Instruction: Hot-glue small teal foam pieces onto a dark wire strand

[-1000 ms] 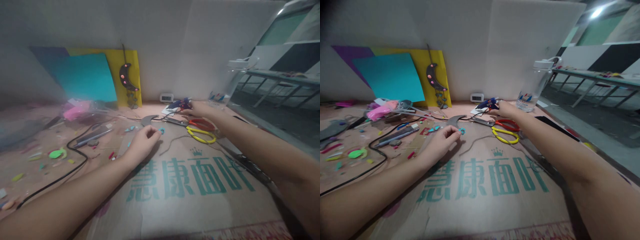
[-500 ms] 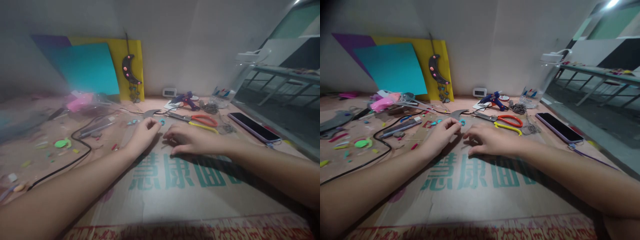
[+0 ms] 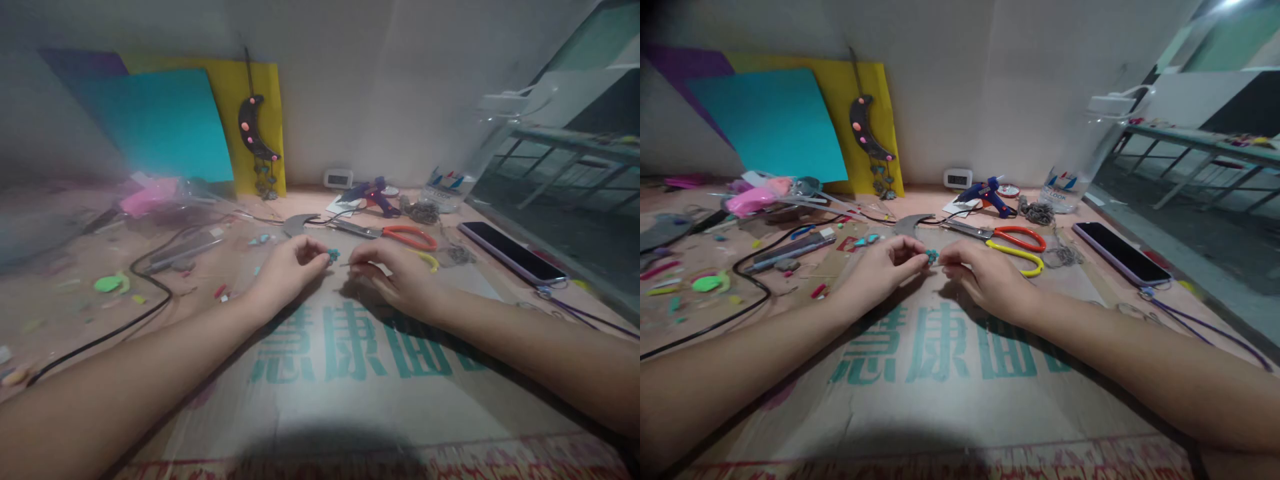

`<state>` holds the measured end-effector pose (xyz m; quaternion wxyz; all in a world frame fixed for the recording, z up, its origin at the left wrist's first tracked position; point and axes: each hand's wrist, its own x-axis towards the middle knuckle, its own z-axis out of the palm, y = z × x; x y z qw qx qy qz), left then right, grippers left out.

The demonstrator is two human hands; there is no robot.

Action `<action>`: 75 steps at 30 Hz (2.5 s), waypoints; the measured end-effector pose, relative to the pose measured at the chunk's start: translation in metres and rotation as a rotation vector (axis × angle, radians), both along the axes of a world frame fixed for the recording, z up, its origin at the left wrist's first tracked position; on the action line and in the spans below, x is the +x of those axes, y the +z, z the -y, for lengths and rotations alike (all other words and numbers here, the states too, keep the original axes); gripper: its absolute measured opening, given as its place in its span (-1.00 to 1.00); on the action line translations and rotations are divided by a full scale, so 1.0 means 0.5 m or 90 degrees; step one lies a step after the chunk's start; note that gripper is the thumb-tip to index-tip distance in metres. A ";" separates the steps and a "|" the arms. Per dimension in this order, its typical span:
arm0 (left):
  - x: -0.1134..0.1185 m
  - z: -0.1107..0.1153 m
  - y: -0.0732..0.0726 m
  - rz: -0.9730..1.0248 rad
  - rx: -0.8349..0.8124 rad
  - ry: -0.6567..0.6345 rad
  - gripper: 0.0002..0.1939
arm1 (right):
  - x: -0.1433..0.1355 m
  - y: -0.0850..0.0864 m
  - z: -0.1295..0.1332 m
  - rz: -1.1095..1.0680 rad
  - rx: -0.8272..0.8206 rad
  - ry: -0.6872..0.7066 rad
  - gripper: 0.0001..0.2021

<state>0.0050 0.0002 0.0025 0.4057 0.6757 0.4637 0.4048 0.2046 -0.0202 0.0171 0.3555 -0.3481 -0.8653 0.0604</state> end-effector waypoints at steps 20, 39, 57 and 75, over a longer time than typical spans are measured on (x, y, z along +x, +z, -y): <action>-0.006 0.020 -0.012 -0.422 0.309 -0.101 -0.70 | 0.015 -0.025 -0.044 -0.052 -0.009 -0.073 -0.90; 0.001 0.024 0.017 -0.172 0.079 -0.057 -0.84 | 0.014 -0.020 -0.033 -0.018 0.062 -0.015 -0.93; 0.002 0.027 0.018 -0.182 0.120 -0.051 -0.87 | 0.018 -0.021 -0.034 0.132 0.179 -0.011 -0.82; -0.002 0.024 0.008 -0.224 0.176 -0.071 -0.84 | 0.014 -0.021 -0.032 0.165 0.234 0.030 -0.81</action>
